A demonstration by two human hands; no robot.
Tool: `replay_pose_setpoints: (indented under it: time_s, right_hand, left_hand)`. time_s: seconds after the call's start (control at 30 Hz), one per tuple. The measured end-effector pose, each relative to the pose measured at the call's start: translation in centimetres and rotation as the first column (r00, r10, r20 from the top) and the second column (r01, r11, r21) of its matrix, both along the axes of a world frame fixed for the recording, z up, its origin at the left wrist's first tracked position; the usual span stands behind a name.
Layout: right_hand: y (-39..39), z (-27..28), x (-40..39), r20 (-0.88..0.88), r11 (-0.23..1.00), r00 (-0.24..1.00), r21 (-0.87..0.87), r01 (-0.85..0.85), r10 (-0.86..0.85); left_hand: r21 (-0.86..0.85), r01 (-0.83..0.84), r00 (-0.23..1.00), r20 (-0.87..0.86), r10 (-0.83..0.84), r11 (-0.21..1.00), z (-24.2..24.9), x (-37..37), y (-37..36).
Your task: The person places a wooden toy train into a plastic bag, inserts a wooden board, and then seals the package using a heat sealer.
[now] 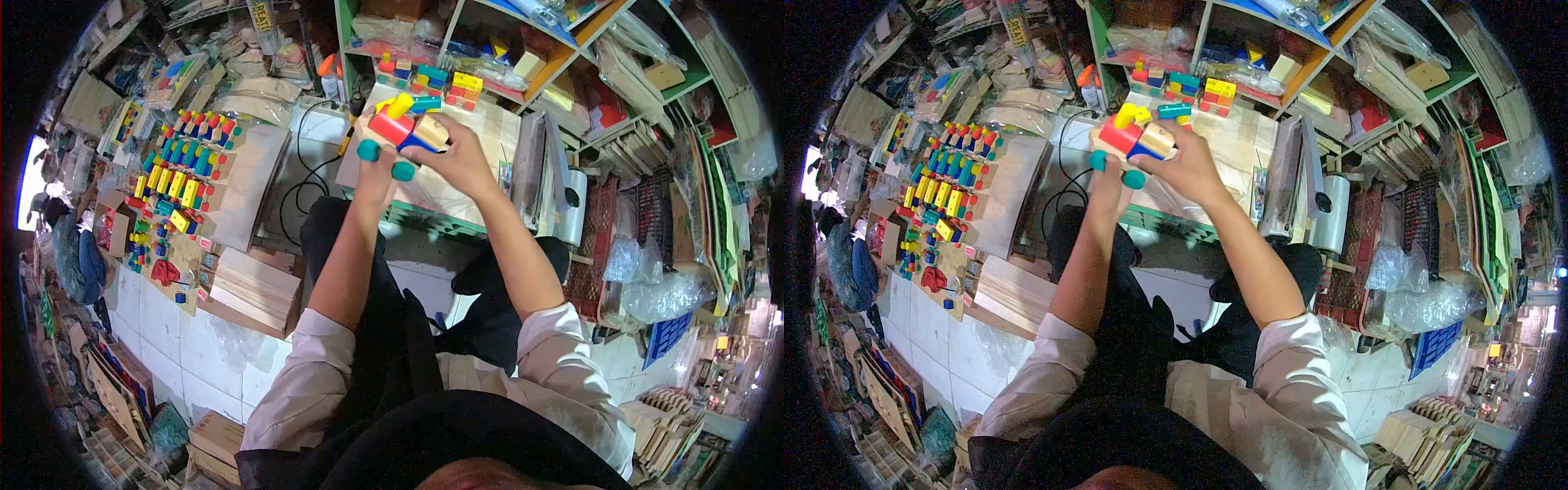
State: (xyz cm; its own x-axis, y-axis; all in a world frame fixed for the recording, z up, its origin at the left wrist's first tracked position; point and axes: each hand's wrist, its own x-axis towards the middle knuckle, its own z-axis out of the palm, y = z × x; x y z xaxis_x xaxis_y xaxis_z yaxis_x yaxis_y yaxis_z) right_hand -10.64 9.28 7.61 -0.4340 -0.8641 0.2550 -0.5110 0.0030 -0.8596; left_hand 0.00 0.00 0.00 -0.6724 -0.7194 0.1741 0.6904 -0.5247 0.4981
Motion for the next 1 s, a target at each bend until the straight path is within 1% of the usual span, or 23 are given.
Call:
replay_pose_setpoints:
  time_s: [0.07, 0.1, 0.17, 0.2, 0.23, 0.27, 0.3, 0.33, 0.37, 0.43, 0.47, 0.5, 0.57, 0.6, 0.67, 0.7, 0.73, 0.77, 0.83, 0.9, 0.93, 0.97, 1.0]
  right_hand:
    - [1.0, 0.5, -1.1, 0.246, 0.999, 0.969, -0.032, -0.028, 0.035]
    - [1.4, 0.5, -1.5, 0.291, 0.999, 0.956, -0.048, -0.013, 0.027]
    - [3.0, 0.6, -3.8, 0.105, 0.996, 0.99, 0.033, 0.089, -0.092]
    - [3.9, 1.8, -4.1, 0.033, 0.991, 0.992, 0.052, 0.121, -0.122]
    - [4.7, 1.9, -4.7, 0.032, 0.991, 0.991, 0.055, 0.125, -0.127]
    - [5.4, 1.9, -5.2, 0.08, 0.993, 0.992, 0.084, 0.087, -0.094]
    - [5.8, 1.9, -5.3, 0.129, 0.993, 0.99, 0.11, 0.045, -0.059]
    - [6.2, 1.8, -4.8, 0.121, 0.998, 0.993, 0.054, 0.011, -0.017]
    - [6.4, 1.2, -4.4, 0.124, 0.998, 0.992, 0.06, 0.009, -0.016]
    - [6.6, -1.3, -4.0, 0.326, 0.984, 0.945, 0.163, -0.073, 0.016]
    - [6.4, -3.4, -3.7, 0.434, 0.988, 0.901, 0.143, -0.059, -0.009]
    - [6.0, -5.2, -3.4, 0.589, 0.994, 0.807, 0.105, -0.035, -0.033]
    - [4.9, -7.4, -3.1, 0.726, 0.984, 0.672, 0.175, 0.027, -0.147]
    - [4.4, -8.1, -3.1, 0.727, 0.984, 0.67, 0.176, 0.03, -0.151]
    - [3.4, -9.5, -3.2, 0.687, 0.964, 0.677, 0.192, 0.183, -0.265]
    - [3.4, -10.2, -3.3, 0.69, 0.963, 0.672, 0.197, 0.182, -0.269]
    - [3.4, -10.7, -3.5, 0.39, 0.944, 0.861, 0.178, 0.279, -0.328]
    - [3.5, -11.2, -3.8, 0.036, 0.924, 0.929, 0.123, 0.361, -0.368]
    - [3.4, -10.6, -3.5, 0.073, 0.929, 0.932, 0.136, 0.343, -0.355]
    - [2.9, -10.9, -2.8, -0.082, 0.985, 0.984, 0.056, 0.164, -0.159]
    - [2.2, -11.5, -2.8, -0.069, 0.992, 0.992, 0.068, 0.108, -0.104]
    - [1.3, -12.0, -2.8, -0.071, 0.991, 0.991, 0.066, 0.114, -0.109]
    - [0.2, -12.6, -3.0, -0.155, 0.989, 0.984, 0.106, 0.101, -0.084]
  left_hand:
    - [-0.252, 0.101, 0.995, 0.042, -0.094, 0.962, 0.4, 0.6, -0.4]
    - [-0.381, 0.066, 0.961, 0.272, 0.043, 0.922, 0.4, 1.5, -1.6]
    - [-0.321, -0.069, 0.972, 0.192, 0.136, 0.945, 0.6, 2.3, -2.6]
    - [-0.445, -0.12, 0.896, 0.335, 0.29, 0.887, 1.1, 2.2, -3.3]
    - [-0.442, -0.117, 0.898, 0.335, 0.285, 0.889, 0.5, 2.0, -4.2]
    - [-0.793, 0.045, 0.726, 0.444, 0.526, 0.607, -0.5, 1.6, -5.2]
    - [-0.918, 0.319, 0.526, 0.378, 0.762, 0.236, -0.5, 1.4, -5.5]
    - [-0.947, 0.204, 0.547, 0.319, 0.774, 0.246, -0.6, 0.5, -5.1]
    - [-0.945, 0.206, 0.545, 0.326, 0.773, 0.253, -0.8, -0.5, -4.7]
    - [-0.894, 0.14, 0.499, 0.435, 0.75, 0.425, -0.6, -2.5, -4.7]
    - [-0.924, 0.166, 0.451, 0.382, 0.806, 0.345, -0.9, -3.3, -5.1]
    - [-0.925, 0.159, 0.453, 0.38, 0.806, 0.346, -1.0, -3.5, -5.5]
    - [-0.837, 0.432, 0.507, 0.534, 0.676, 0.336, -1.2, -3.2, -6.7]
    - [-0.835, 0.435, 0.509, 0.536, 0.673, 0.336, -1.3, -3.0, -6.9]
    - [-0.829, 0.483, 0.519, 0.53, 0.671, 0.282, -1.9, -2.1, -7.1]
    - [-0.824, 0.505, 0.523, 0.529, 0.669, 0.257, -1.8, -1.6, -6.9]
    - [-0.822, 0.507, 0.521, 0.532, 0.668, 0.259, -1.6, -1.3, -6.6]
    - [-0.805, 0.538, 0.543, 0.558, 0.627, 0.25, -1.4, -1.3, -6.4]
    - [-0.791, 0.562, 0.567, 0.58, 0.585, 0.241, 0.2, -1.3, -5.7]
    - [-0.745, 0.62, 0.568, 0.643, 0.514, 0.247, 1.5, -1.2, -4.9]
    - [-0.745, 0.621, 0.571, 0.644, 0.509, 0.245, 0.9, -1.4, -4.9]
    - [-0.769, 0.603, 0.603, 0.615, 0.508, 0.214, 0.2, -1.8, -5.0]
    - [-0.792, 0.583, 0.635, 0.583, 0.507, 0.181, -0.2, -2.1, -5.3]
